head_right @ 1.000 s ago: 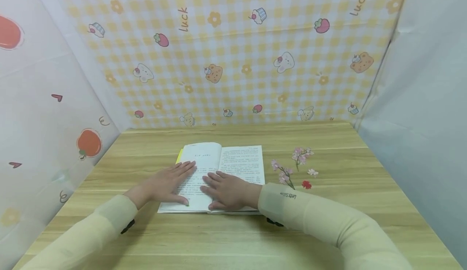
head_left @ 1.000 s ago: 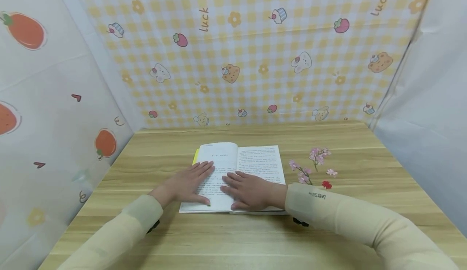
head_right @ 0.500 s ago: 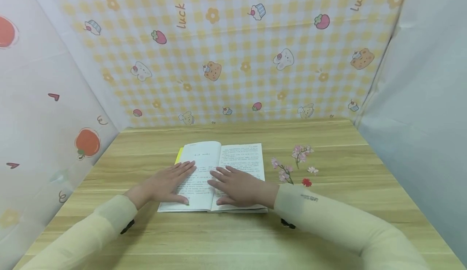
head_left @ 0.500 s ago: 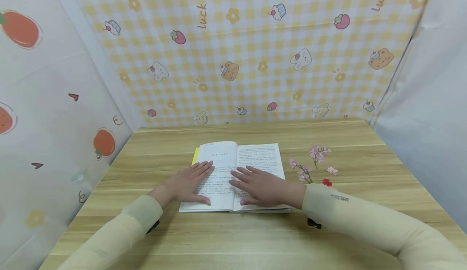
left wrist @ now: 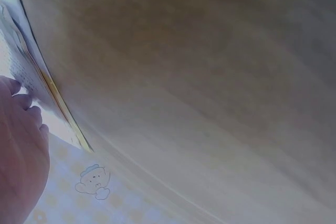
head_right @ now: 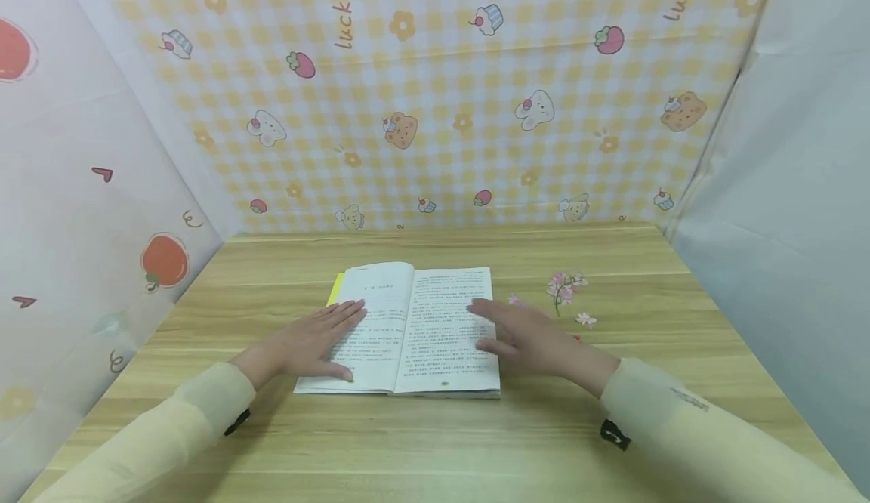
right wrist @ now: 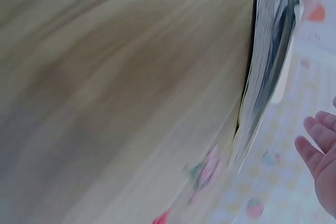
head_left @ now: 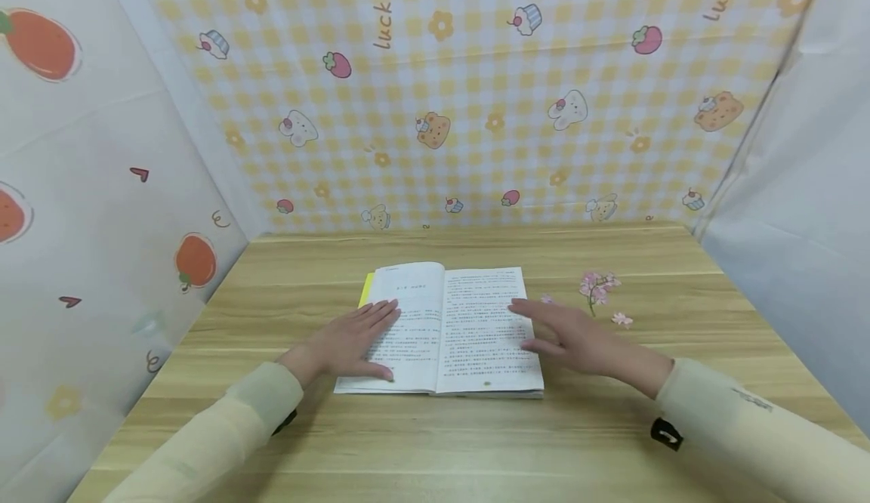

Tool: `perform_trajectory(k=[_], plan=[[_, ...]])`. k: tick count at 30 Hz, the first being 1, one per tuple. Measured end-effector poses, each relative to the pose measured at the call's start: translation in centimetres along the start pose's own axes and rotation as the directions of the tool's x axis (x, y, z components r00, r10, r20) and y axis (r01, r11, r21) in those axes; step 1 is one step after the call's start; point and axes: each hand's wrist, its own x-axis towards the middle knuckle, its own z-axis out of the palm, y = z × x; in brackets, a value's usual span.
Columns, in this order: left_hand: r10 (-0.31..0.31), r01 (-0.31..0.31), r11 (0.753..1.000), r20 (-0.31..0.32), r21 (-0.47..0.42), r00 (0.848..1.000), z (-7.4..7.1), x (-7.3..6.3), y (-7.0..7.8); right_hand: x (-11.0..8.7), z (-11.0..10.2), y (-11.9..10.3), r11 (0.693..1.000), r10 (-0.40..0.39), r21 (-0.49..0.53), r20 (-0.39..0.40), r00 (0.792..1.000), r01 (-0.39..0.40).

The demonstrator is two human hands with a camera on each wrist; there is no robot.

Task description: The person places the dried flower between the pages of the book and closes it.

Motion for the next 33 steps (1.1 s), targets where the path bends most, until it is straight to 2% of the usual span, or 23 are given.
perform_trajectory(k=[3,6,12,17,22,27,33], plan=[[-0.003,0.003,1.000,0.004,0.011,1.000,0.1,0.0,0.0,-1.3,-0.8,0.9,0.991,0.100,0.093,-0.060,0.993,-0.094],[-0.002,0.002,1.000,0.006,0.014,1.000,0.0,0.1,0.1,-2.6,-1.4,1.8,0.967,0.199,0.179,-0.083,0.977,-0.182],[0.001,-0.001,1.000,0.005,-0.017,1.000,-0.2,0.1,0.2,-5.2,-2.6,3.6,0.906,0.364,0.268,-0.096,0.926,-0.329],[0.000,0.000,1.000,0.003,-0.021,1.000,0.0,0.1,0.1,-7.2,-3.8,4.7,0.849,0.479,0.309,-0.110,0.871,-0.428],[-0.002,0.002,1.000,-0.004,-0.015,1.000,0.1,-0.1,-0.1,-8.8,-4.5,6.2,0.808,0.552,0.316,-0.117,0.825,-0.497],[-0.002,0.002,1.000,-0.007,-0.028,1.000,0.0,-0.1,-0.1,-9.6,-4.7,7.9,0.759,0.617,0.326,-0.082,0.783,-0.563],[-0.005,0.005,1.000,-0.002,-0.022,1.000,0.0,0.0,0.1,-10.0,-4.5,9.4,0.747,0.646,0.259,-0.066,0.761,-0.612]])
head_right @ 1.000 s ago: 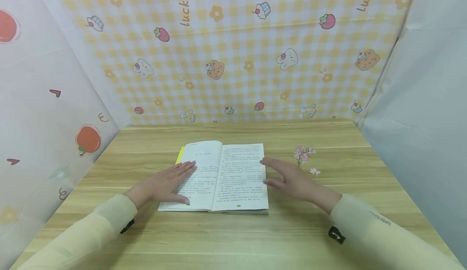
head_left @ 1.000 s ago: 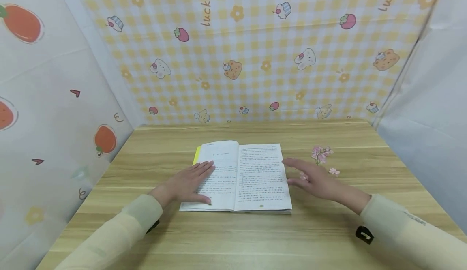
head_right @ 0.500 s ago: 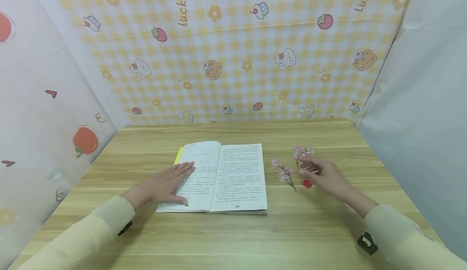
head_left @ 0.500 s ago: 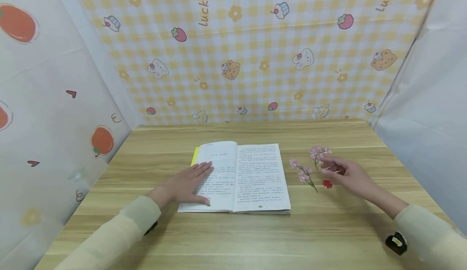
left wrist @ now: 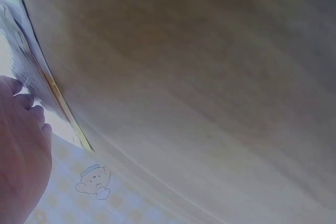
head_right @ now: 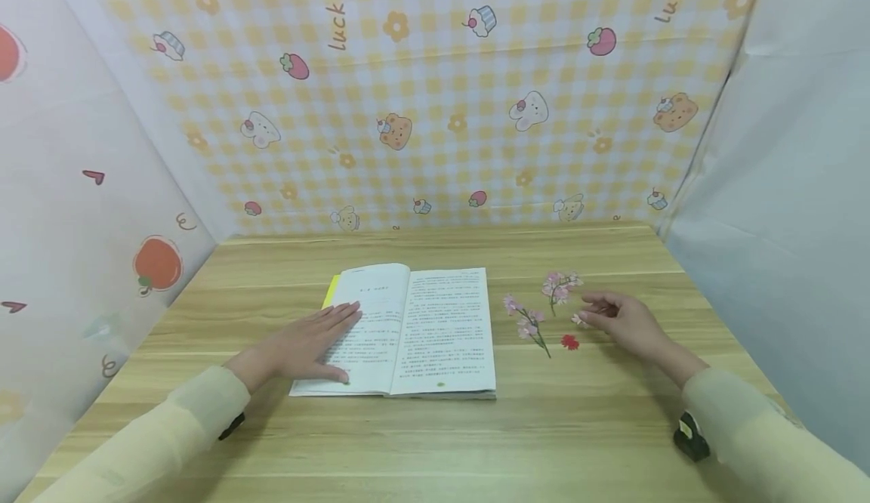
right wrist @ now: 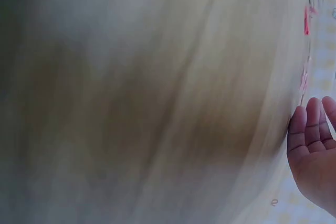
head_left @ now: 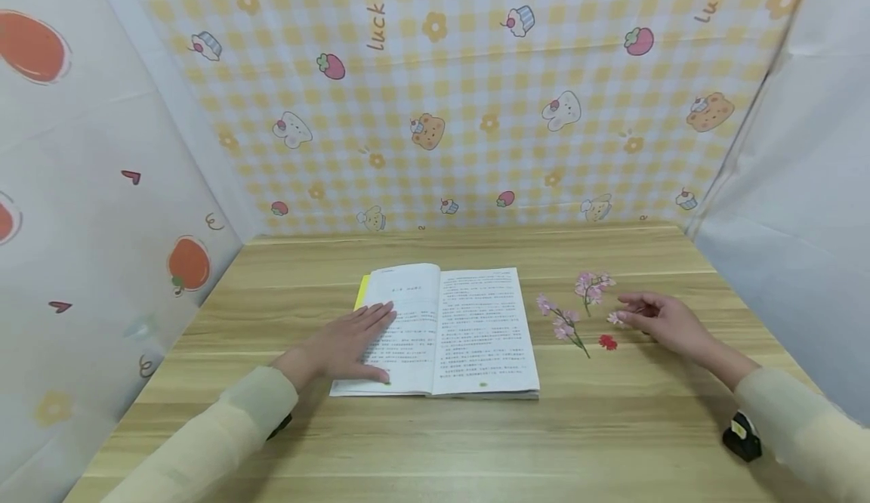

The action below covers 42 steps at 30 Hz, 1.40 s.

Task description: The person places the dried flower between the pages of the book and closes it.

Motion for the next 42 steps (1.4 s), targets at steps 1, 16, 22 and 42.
perform_trajectory(k=[1,16,22,42], plan=[[-0.001,0.001,1.000,0.000,-0.002,1.000,0.0,0.0,0.0,0.1,0.0,0.2,1.000,0.004,-0.006,0.002,1.000,-0.004],[-0.021,0.021,1.000,0.002,-0.017,1.000,0.0,-0.1,0.0,1.2,0.6,0.9,0.995,-0.034,-0.097,-0.016,0.999,0.033],[-0.028,0.028,0.999,0.002,-0.019,1.000,0.2,0.0,0.0,1.1,0.8,1.2,0.989,-0.060,-0.139,-0.034,0.998,0.055],[-0.032,0.032,0.999,0.011,-0.017,0.999,0.5,0.1,-0.1,0.8,0.7,0.8,0.998,0.036,-0.057,-0.018,0.999,-0.037]])
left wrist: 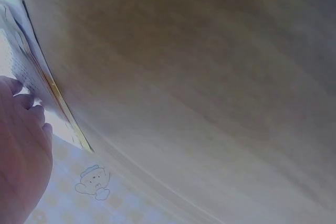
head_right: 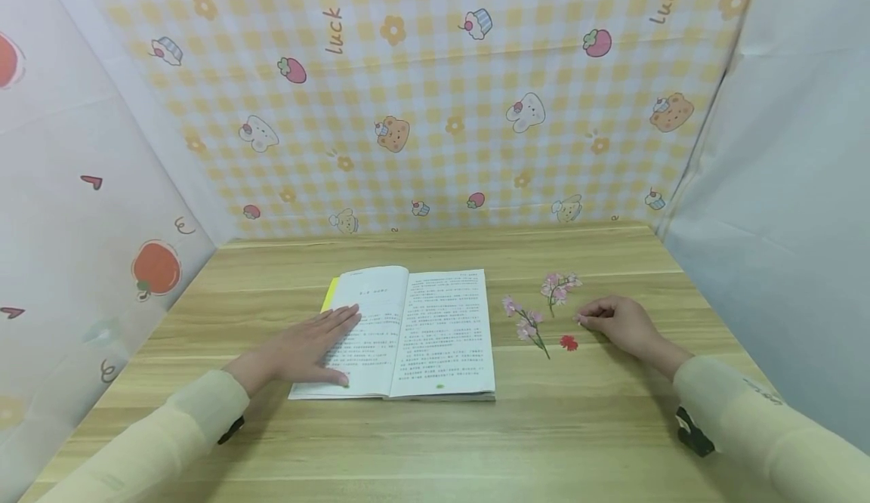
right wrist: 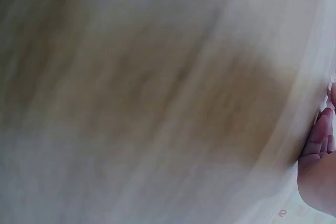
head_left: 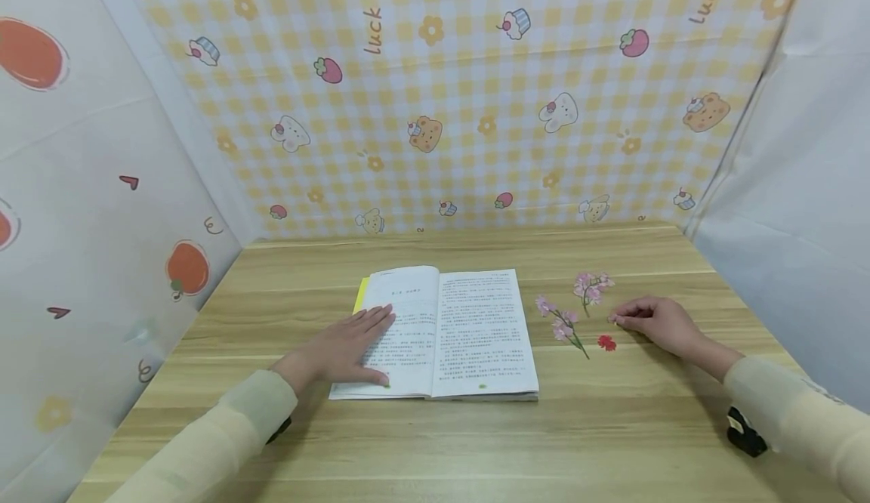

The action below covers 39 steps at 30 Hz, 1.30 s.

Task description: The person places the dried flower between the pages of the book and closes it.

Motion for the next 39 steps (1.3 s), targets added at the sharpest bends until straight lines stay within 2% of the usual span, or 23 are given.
perform_trajectory(k=[5,11,14,18,27,30,36,39], plan=[[0.010,-0.010,1.000,-0.013,0.005,1.000,0.1,0.0,-0.1,0.2,-0.6,-0.4,0.988,0.082,0.130,0.044,0.996,-0.087],[0.023,-0.022,1.000,-0.023,0.008,0.999,0.0,0.0,-0.1,0.7,-0.7,-1.6,0.942,0.131,0.291,0.137,0.982,-0.167],[0.023,-0.023,1.000,-0.022,0.005,1.000,-0.1,-0.1,0.0,1.1,-0.5,-2.7,0.907,0.117,0.380,0.181,0.977,-0.179],[0.019,-0.019,1.000,-0.018,0.001,1.000,-0.2,-0.2,0.0,1.7,-0.1,-4.3,0.847,0.099,0.491,0.234,0.967,-0.206],[0.003,-0.003,1.000,-0.003,0.012,1.000,-0.3,-0.2,0.1,3.1,1.6,-8.2,0.739,0.046,0.626,0.322,0.946,-0.249],[0.005,-0.005,1.000,-0.004,0.005,1.000,-0.4,-0.2,0.2,3.6,2.5,-9.5,0.731,0.033,0.633,0.342,0.939,-0.256],[-0.002,0.002,1.000,0.001,0.007,1.000,-0.6,-0.3,0.3,4.3,4.7,-12.1,0.754,0.043,0.602,0.352,0.935,-0.262],[0.001,-0.001,1.000,-0.001,0.005,1.000,-0.6,-0.3,0.4,4.6,5.8,-13.3,0.752,0.033,0.605,0.360,0.932,-0.261]])
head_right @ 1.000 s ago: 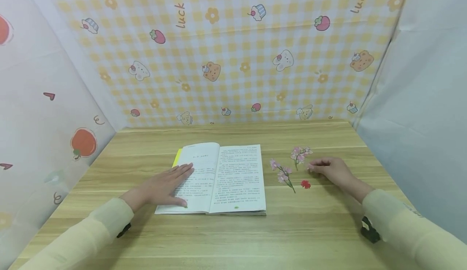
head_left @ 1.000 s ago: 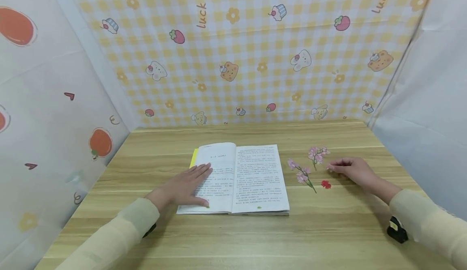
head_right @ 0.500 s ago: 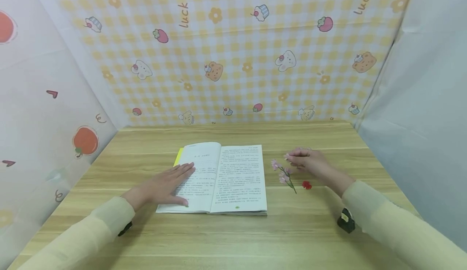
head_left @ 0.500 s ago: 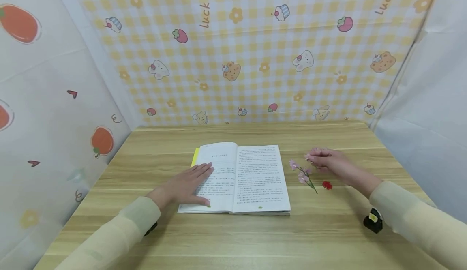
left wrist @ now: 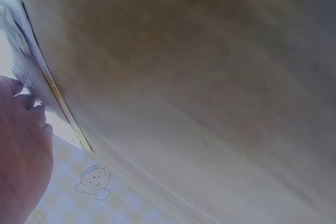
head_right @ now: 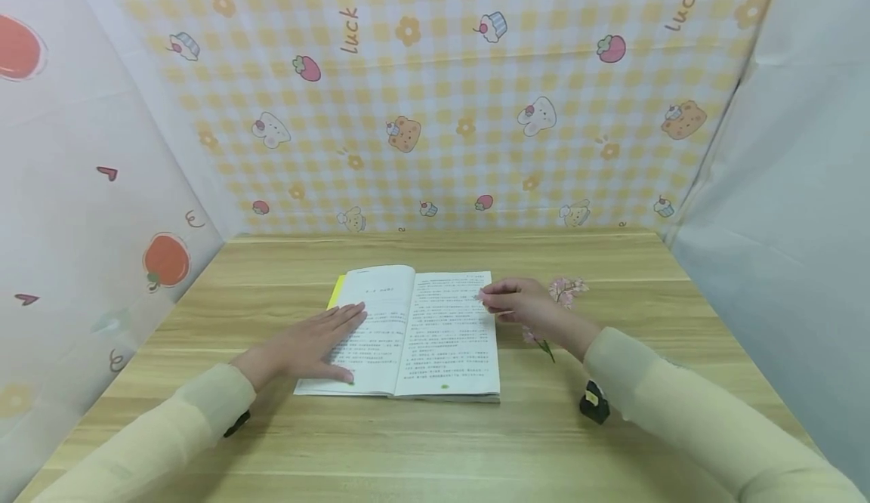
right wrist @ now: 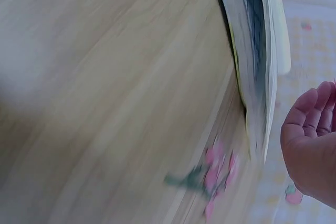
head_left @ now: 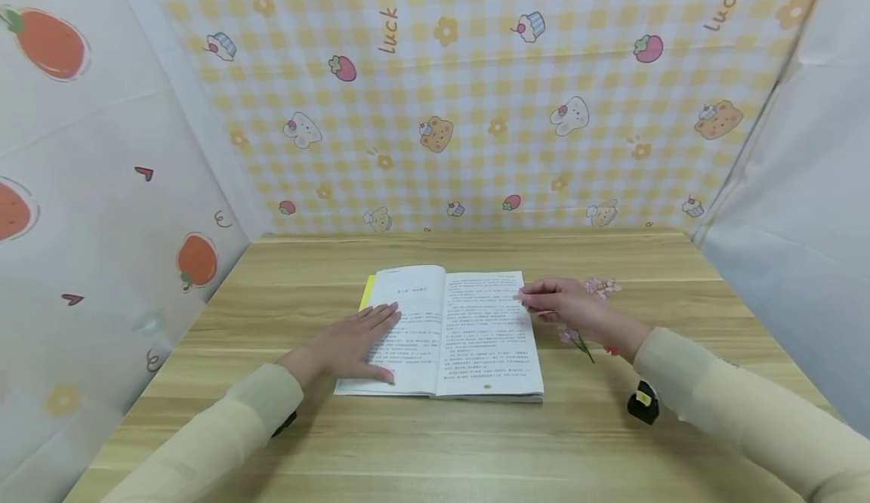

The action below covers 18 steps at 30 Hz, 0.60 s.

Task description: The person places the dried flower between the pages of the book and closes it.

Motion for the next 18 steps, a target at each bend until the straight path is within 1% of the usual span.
perform_trajectory(k=[4,7,11,14,18], plan=[[-0.001,0.001,1.000,0.003,0.001,1.000,0.0,0.0,0.0,0.8,1.7,-0.2,1.000,-0.009,-0.003,0.027,1.000,0.010],[-0.006,0.006,1.000,0.007,0.009,1.000,0.2,0.0,0.0,1.5,2.7,-0.1,0.999,-0.013,-0.032,0.051,0.999,0.015],[-0.003,0.003,1.000,0.005,0.009,1.000,0.3,0.0,-0.1,2.3,3.9,-0.1,0.999,-0.008,-0.040,0.073,0.997,0.011],[-0.001,0.001,1.000,0.001,-0.002,1.000,0.4,0.0,-0.1,2.8,5.0,-0.3,0.998,0.011,-0.055,0.075,0.997,-0.007],[-0.002,0.002,1.000,-0.001,-0.001,1.000,0.4,0.0,-0.2,3.3,6.2,-0.4,0.993,0.026,-0.120,0.089,0.996,-0.015]])
